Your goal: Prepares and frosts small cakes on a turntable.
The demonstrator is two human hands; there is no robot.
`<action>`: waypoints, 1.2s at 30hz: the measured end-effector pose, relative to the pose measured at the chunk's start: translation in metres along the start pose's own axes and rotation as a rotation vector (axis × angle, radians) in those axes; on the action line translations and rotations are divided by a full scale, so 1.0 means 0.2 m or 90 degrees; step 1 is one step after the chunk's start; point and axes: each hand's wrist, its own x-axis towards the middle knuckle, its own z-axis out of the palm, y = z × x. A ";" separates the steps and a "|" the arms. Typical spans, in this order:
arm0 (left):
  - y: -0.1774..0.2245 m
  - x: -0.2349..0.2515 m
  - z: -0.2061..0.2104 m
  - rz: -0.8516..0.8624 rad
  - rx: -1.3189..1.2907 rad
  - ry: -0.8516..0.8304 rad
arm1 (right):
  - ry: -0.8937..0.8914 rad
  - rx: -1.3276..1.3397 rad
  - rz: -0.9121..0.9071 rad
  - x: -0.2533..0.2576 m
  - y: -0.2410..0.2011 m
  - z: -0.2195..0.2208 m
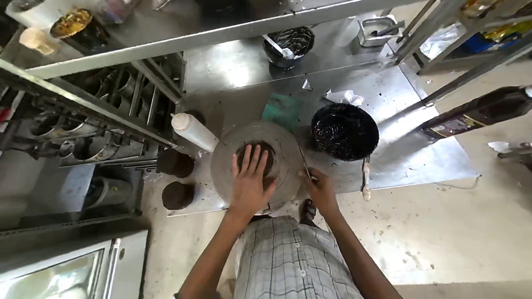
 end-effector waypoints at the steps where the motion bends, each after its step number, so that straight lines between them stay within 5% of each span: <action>1: 0.00 0.01 0.01 -0.002 -0.005 0.000 | 0.005 0.015 0.004 -0.01 0.01 0.03; 16: 0.07 0.03 0.00 -0.051 0.035 0.013 | 0.030 0.046 -0.085 -0.06 0.02 -0.01; 28: 0.08 0.06 0.06 -0.050 -0.087 0.025 | 0.060 -0.055 -0.219 -0.21 -0.11 -0.08; 32: -0.11 0.05 -0.20 -0.163 -0.367 0.125 | 0.038 -0.170 -0.294 -0.22 -0.23 0.03; 36: -0.57 0.16 -0.32 -0.344 -0.406 0.310 | 0.033 -0.353 -0.345 -0.24 -0.17 0.16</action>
